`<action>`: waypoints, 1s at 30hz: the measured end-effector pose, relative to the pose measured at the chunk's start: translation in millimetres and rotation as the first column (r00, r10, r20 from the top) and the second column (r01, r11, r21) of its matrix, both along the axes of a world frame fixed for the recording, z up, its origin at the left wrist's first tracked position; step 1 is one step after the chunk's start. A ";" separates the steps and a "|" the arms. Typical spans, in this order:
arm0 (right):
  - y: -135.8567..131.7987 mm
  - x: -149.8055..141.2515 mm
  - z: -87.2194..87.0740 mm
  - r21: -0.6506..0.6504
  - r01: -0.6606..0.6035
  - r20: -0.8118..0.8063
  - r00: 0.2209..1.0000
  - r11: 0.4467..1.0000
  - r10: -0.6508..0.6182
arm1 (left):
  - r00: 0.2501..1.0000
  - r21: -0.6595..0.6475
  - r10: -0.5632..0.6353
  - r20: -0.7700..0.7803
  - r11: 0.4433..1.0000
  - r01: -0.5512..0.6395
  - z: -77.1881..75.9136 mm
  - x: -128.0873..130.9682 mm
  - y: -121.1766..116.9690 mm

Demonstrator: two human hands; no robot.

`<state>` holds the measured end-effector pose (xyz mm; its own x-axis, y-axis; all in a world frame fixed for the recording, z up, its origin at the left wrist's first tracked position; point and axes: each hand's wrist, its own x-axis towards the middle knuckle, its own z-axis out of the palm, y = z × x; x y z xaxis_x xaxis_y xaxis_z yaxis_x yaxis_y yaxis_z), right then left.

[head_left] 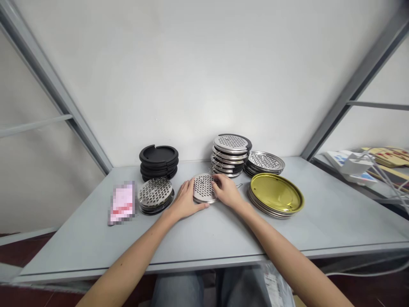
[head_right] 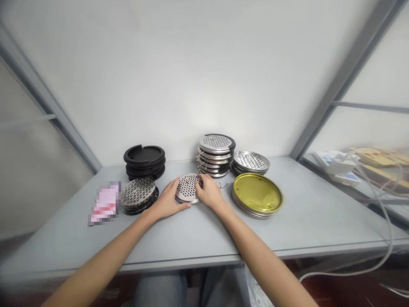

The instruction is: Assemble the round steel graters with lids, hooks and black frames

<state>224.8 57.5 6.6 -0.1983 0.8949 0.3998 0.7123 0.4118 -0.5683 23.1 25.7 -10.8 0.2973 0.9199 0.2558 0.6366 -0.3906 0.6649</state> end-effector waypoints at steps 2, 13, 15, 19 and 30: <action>1.2 2.5 1.7 0.012 -0.015 -0.009 1.000 1.000 0.015 | 0.998 0.006 0.007 -0.059 1.000 -0.006 1.4 -1.9 -1.0; 7.2 10.7 -1.1 -0.080 -0.067 0.020 0.997 0.995 0.069 | 0.996 0.040 0.069 -0.056 0.997 -0.067 9.8 1.1 -4.1; 6.9 9.4 2.3 -0.030 -0.074 -0.021 0.997 0.997 0.073 | 0.996 0.072 0.080 -0.045 0.994 -0.077 11.6 3.1 -4.9; 6.0 8.9 7.0 0.070 -0.127 -0.115 0.984 0.989 0.134 | 0.992 0.152 0.123 0.008 0.981 -0.122 13.9 6.8 -5.5; 0.2 18.7 8.1 0.208 -0.273 -0.010 0.959 0.939 0.282 | 0.936 0.203 0.199 0.289 0.943 -0.263 26.8 6.5 -4.8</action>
